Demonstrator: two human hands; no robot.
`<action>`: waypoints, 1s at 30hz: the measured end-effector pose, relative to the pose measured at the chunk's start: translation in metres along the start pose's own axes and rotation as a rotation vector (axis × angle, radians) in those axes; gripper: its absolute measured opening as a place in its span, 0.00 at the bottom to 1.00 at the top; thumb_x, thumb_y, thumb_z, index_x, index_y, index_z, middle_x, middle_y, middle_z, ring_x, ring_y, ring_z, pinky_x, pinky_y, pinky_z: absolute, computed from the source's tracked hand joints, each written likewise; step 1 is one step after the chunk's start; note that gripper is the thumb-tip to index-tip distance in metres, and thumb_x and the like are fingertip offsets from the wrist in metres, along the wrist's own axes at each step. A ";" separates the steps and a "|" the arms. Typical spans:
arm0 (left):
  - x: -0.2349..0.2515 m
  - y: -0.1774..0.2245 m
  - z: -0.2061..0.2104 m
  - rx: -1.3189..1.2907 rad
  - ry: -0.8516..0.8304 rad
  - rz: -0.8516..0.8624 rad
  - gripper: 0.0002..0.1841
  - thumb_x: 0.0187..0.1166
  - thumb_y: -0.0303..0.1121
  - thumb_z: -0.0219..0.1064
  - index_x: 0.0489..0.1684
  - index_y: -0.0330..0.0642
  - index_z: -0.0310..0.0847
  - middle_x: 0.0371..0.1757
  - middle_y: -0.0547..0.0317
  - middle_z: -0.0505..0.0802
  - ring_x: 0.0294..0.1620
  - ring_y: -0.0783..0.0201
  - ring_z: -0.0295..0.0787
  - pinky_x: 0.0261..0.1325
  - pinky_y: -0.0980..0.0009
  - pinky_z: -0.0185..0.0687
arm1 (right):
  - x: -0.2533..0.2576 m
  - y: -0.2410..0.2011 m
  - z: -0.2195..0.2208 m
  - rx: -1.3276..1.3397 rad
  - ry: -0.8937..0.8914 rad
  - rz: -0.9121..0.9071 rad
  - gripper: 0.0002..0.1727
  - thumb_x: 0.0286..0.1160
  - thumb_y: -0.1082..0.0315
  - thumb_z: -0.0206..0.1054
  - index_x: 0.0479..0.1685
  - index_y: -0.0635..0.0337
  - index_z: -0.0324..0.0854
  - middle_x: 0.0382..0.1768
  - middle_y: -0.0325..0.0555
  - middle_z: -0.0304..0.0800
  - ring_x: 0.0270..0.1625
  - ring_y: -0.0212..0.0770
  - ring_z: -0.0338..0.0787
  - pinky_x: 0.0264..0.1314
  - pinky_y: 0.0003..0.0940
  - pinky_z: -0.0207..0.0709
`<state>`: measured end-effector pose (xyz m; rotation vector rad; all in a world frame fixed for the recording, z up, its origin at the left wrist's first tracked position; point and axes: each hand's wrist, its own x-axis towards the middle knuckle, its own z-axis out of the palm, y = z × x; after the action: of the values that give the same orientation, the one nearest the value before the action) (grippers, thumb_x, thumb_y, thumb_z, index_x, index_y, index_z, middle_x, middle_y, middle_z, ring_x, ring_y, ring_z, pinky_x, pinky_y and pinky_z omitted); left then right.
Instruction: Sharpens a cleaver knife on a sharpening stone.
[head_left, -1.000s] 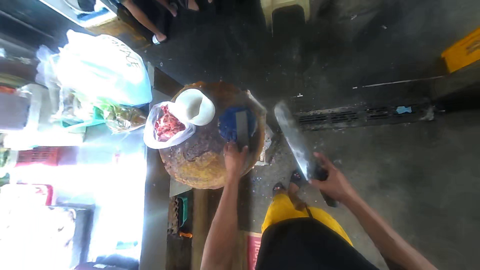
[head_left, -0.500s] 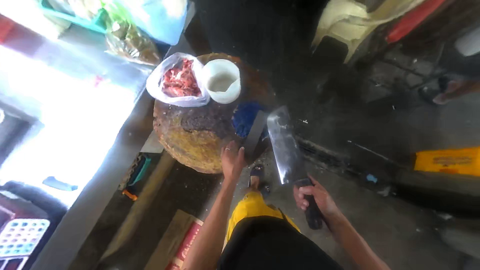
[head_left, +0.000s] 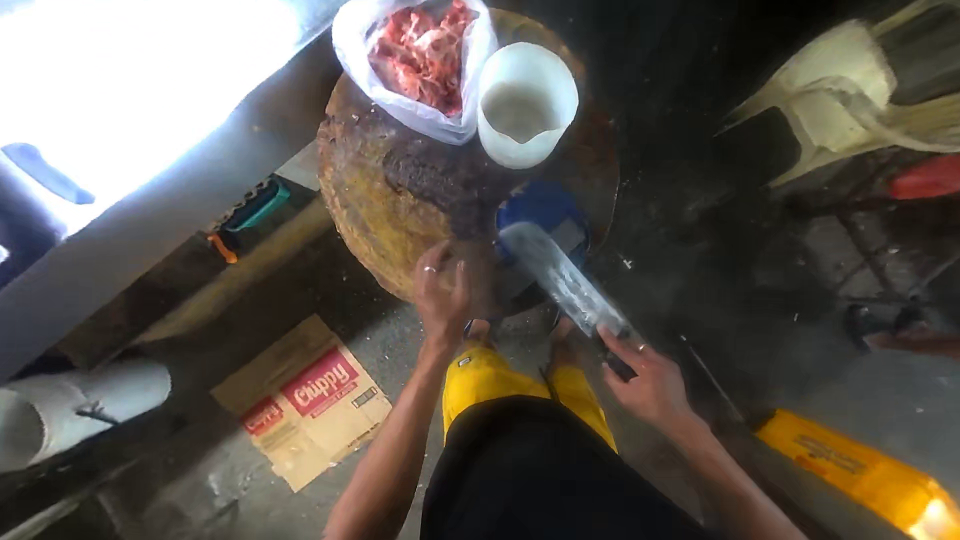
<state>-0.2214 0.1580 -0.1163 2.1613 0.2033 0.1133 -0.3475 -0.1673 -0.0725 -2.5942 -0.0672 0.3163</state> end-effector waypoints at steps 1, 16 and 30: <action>-0.012 0.005 0.005 0.036 0.036 0.034 0.22 0.80 0.31 0.67 0.71 0.32 0.78 0.71 0.41 0.86 0.70 0.53 0.86 0.73 0.56 0.82 | 0.007 0.022 -0.005 -0.111 -0.014 -0.075 0.30 0.68 0.59 0.70 0.77 0.32 0.83 0.51 0.52 0.95 0.42 0.53 0.95 0.36 0.55 0.87; -0.107 0.011 0.151 0.382 -0.081 0.283 0.27 0.73 0.37 0.76 0.73 0.40 0.83 0.82 0.49 0.81 0.88 0.52 0.70 0.93 0.51 0.58 | 0.116 0.161 -0.024 -0.194 -0.452 -0.385 0.32 0.73 0.47 0.68 0.81 0.37 0.75 0.46 0.62 0.91 0.37 0.66 0.92 0.32 0.62 0.83; -0.039 0.028 0.196 0.273 0.043 0.339 0.33 0.62 0.31 0.78 0.75 0.45 0.84 0.80 0.57 0.84 0.86 0.58 0.73 0.92 0.57 0.59 | 0.095 0.115 -0.046 -0.383 -0.354 -0.117 0.41 0.74 0.61 0.68 0.92 0.29 0.62 0.48 0.70 0.93 0.45 0.77 0.91 0.42 0.76 0.76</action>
<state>-0.2255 -0.0242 -0.2039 2.4515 -0.1341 0.3426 -0.2459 -0.2791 -0.1124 -2.8580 -0.4420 0.7826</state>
